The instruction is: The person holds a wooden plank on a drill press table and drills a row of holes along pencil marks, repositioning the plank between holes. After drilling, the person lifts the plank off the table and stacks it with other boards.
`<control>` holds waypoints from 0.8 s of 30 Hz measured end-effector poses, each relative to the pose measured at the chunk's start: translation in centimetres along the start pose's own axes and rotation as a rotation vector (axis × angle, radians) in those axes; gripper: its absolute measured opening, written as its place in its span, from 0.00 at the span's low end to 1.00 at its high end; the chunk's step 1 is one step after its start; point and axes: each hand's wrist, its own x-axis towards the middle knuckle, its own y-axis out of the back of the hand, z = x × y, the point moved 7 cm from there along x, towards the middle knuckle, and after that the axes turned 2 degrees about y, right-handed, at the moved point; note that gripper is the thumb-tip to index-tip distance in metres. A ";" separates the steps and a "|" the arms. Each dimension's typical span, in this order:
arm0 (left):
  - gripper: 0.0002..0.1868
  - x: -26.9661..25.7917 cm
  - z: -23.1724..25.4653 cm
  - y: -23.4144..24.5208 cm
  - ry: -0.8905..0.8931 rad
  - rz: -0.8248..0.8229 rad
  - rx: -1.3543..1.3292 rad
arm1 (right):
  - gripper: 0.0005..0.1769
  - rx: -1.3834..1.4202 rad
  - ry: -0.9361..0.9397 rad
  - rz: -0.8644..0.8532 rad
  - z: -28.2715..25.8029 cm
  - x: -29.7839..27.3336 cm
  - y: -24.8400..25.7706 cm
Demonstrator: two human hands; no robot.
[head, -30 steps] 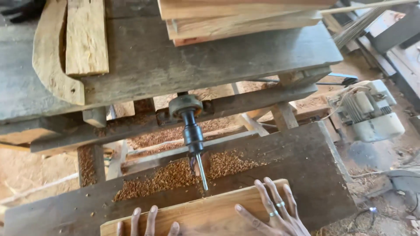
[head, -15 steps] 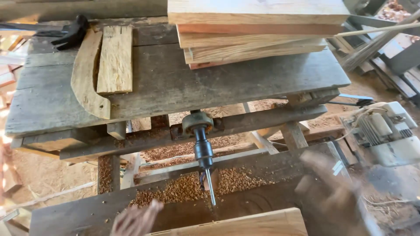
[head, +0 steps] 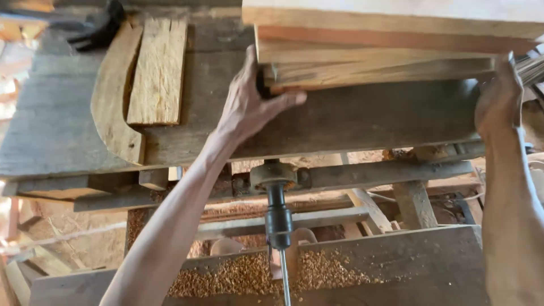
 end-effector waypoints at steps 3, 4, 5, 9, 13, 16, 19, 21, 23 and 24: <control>0.65 2.4 -0.9 -0.5 0.025 -0.013 -0.072 | 0.30 -0.075 0.002 0.062 -2.2 1.5 -3.0; 0.57 2.8 -1.6 -0.6 0.119 -0.053 -0.046 | 0.31 -0.030 0.000 0.075 -0.4 2.5 -0.6; 0.57 2.9 -2.5 -0.6 0.121 -0.043 -0.051 | 0.31 -0.035 0.003 0.066 -0.4 2.7 -1.2; 0.45 2.7 -4.3 0.2 -0.009 0.047 -0.193 | 0.28 0.019 0.065 -0.118 -0.4 1.8 -3.8; 0.31 2.0 -5.4 2.0 0.200 -0.025 -0.174 | 0.28 -0.005 0.064 -0.116 -2.5 0.4 -8.7; 0.27 1.4 -5.2 4.4 0.130 0.041 -0.234 | 0.28 -0.009 0.027 -0.102 -3.3 -1.3 -12.0; 0.22 -0.5 -5.3 5.9 0.300 -0.043 -0.225 | 0.27 0.001 -0.064 0.015 1.5 -0.5 -6.8; 0.22 -1.3 -6.7 7.0 0.269 -0.045 -0.231 | 0.28 -0.013 -0.119 0.123 5.5 0.4 -4.6; 0.22 -1.8 -9.2 7.1 0.233 -0.039 -0.238 | 0.30 -0.023 -0.167 0.224 4.8 -1.6 -7.2; 0.27 -1.8 -9.6 8.1 -0.016 0.137 0.056 | 0.31 -0.112 -0.154 0.228 1.6 -3.3 -11.7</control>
